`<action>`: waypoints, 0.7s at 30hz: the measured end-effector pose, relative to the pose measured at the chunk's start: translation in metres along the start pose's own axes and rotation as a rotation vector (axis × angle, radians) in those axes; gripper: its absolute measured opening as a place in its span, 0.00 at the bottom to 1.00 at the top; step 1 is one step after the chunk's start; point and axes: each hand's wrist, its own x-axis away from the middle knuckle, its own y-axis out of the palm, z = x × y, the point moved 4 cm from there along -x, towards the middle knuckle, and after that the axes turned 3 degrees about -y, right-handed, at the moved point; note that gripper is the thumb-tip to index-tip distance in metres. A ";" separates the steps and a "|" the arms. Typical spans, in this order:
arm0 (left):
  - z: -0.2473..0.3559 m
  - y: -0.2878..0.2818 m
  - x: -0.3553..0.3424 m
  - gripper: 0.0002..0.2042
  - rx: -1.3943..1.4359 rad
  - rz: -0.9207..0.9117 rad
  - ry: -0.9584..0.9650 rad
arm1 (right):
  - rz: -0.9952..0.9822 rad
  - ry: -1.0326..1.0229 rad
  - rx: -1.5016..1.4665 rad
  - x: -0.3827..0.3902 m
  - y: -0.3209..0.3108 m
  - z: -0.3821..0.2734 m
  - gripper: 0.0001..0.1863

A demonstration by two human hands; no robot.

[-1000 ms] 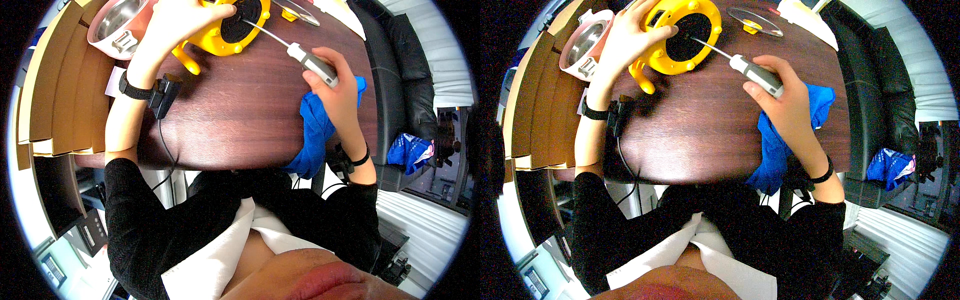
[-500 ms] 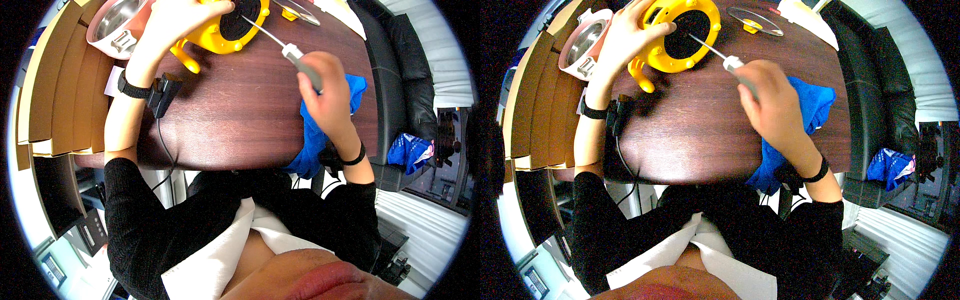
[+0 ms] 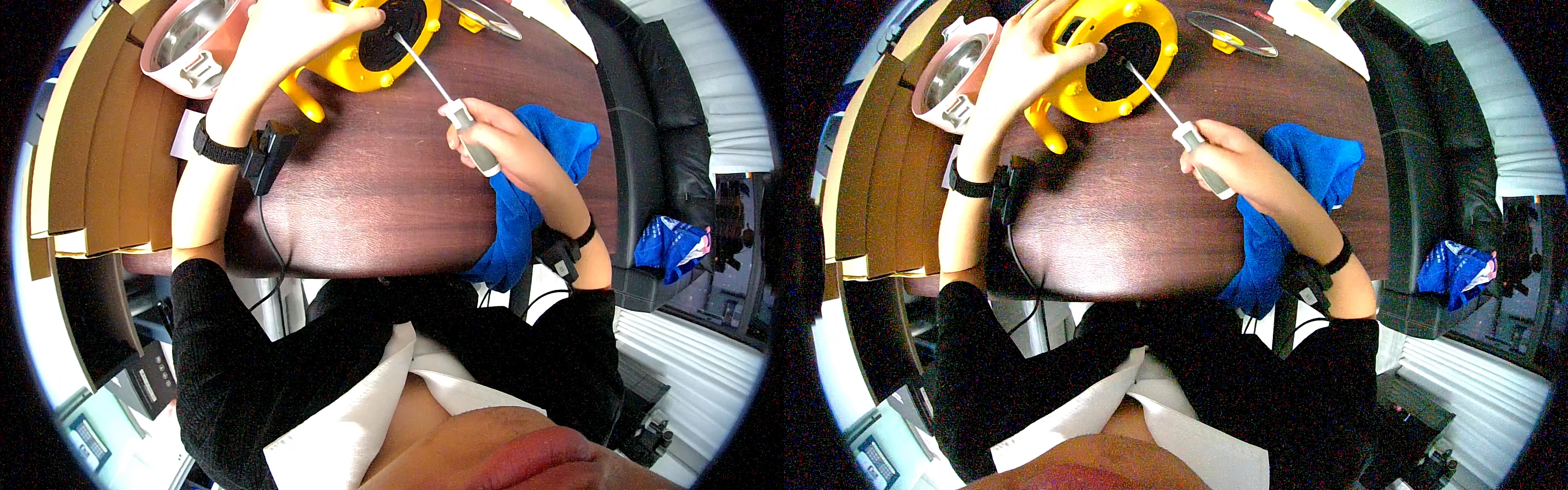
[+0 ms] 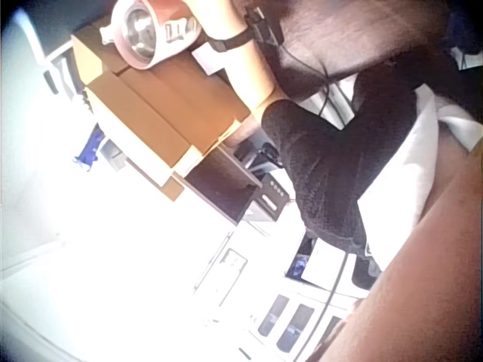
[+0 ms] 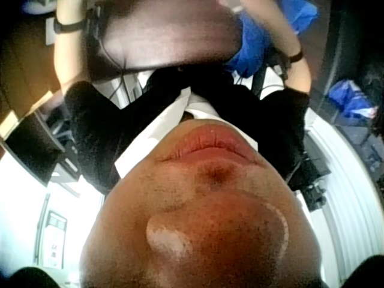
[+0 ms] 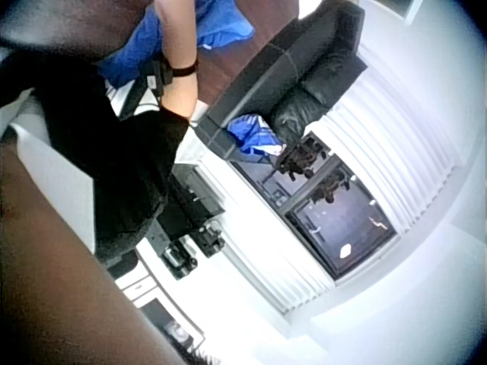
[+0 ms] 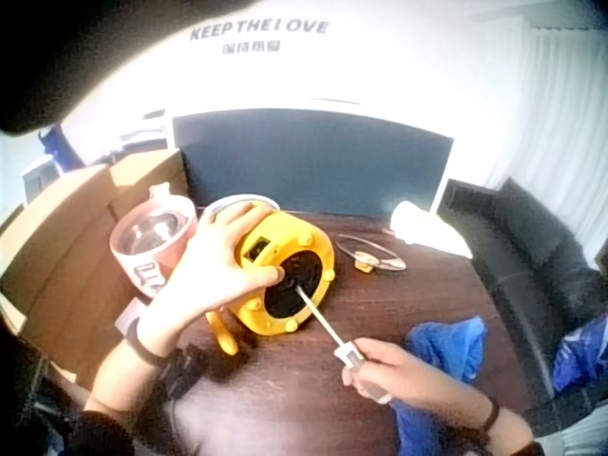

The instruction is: The person uses a screwdriver to repeatedly tighten and loosen screws on the underside of a yellow appliance. The person holds the appliance steady with one hand while manipulating the screwdriver with the other.

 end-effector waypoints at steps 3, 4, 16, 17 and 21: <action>-0.019 0.005 -0.010 0.36 0.063 -0.038 0.013 | 0.064 0.014 -0.024 -0.012 0.009 0.000 0.15; -0.019 0.005 -0.011 0.36 0.051 -0.040 0.016 | 0.083 0.007 -0.013 -0.013 0.010 -0.001 0.15; -0.017 0.006 -0.012 0.36 0.024 -0.061 -0.001 | 0.147 -0.037 0.429 -0.012 -0.002 -0.024 0.14; -0.017 0.006 -0.012 0.36 0.017 -0.074 -0.018 | 0.145 -0.034 0.475 -0.011 -0.002 -0.030 0.14; -0.015 0.005 -0.010 0.36 0.011 -0.064 0.016 | 0.024 0.030 0.480 -0.013 -0.002 -0.045 0.15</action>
